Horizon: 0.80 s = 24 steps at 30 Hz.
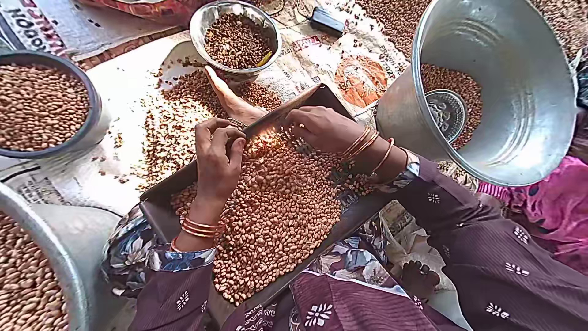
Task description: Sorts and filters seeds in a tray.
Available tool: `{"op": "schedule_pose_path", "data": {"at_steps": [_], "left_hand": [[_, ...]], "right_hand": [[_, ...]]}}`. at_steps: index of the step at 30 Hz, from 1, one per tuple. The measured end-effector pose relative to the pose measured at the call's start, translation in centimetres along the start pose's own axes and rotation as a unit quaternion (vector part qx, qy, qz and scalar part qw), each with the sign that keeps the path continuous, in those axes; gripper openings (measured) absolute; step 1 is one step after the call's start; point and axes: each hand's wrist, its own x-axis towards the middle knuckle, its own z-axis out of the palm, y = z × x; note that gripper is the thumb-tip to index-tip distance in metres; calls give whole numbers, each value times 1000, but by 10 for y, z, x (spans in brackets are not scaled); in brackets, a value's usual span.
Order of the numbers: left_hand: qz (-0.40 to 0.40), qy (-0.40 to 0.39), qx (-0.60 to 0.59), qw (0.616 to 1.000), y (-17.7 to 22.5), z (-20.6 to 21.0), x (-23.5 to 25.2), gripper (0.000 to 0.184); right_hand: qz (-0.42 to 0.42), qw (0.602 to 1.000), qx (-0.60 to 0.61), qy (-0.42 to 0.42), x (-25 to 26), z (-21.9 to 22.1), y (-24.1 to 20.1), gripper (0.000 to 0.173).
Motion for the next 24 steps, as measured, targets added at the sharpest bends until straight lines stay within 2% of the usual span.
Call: {"op": "schedule_pose_path", "data": {"at_steps": [1, 3, 5, 6, 8, 9, 10, 11, 12, 14, 16, 18, 21, 24], "left_hand": [[-9, 13, 3, 1000, 1, -3, -4, 24], [-6, 29, -2, 1000, 3, -7, -9, 24], [-18, 25, -66, 997, 8, -8, -9, 23], [-41, 16, -136, 990, 11, -6, -10, 21], [-105, -29, -317, 942, 17, -2, -11, 19], [-134, -57, -369, 918, 18, 0, -12, 23], [-153, -77, -375, 911, 19, 1, -11, 24], [-156, -92, -333, 925, 19, 3, -10, 22], [-134, -103, -255, 952, 19, 4, -7, 18], [-46, -140, -101, 984, 19, 5, -2, 17], [25, -179, -11, 984, 17, 10, 1, 17], [37, -217, 44, 974, 17, 17, 4, 20], [49, -240, 87, 966, 20, 22, 7, 20], [46, -263, 118, 956, 29, 21, 10, 20]], "right_hand": [[66, 996, -56, 29, -6, -2, 0, 28], [190, 973, -133, 4, -13, 3, 2, 31], [209, 964, -150, -70, -22, 18, 0, 33], [171, 971, -135, -101, -29, 24, -4, 32], [18, 992, -21, -124, -43, 32, -8, 25], [-62, 989, 64, -115, -48, 34, -9, 22], [-108, 981, 127, -98, -51, 33, -12, 21], [-120, 981, 136, -64, -54, 28, -15, 21], [-94, 991, 97, -21, -60, 22, -17, 22], [28, 998, -42, 28, -73, 13, -20, 20], [180, 975, -130, -25, -84, 13, -20, 26], [281, 942, -148, -105, -91, 21, -21, 38], [315, 913, -142, -216, -100, 37, -30, 48], [235, 925, -123, -271, -104, 42, -47, 50]]}}
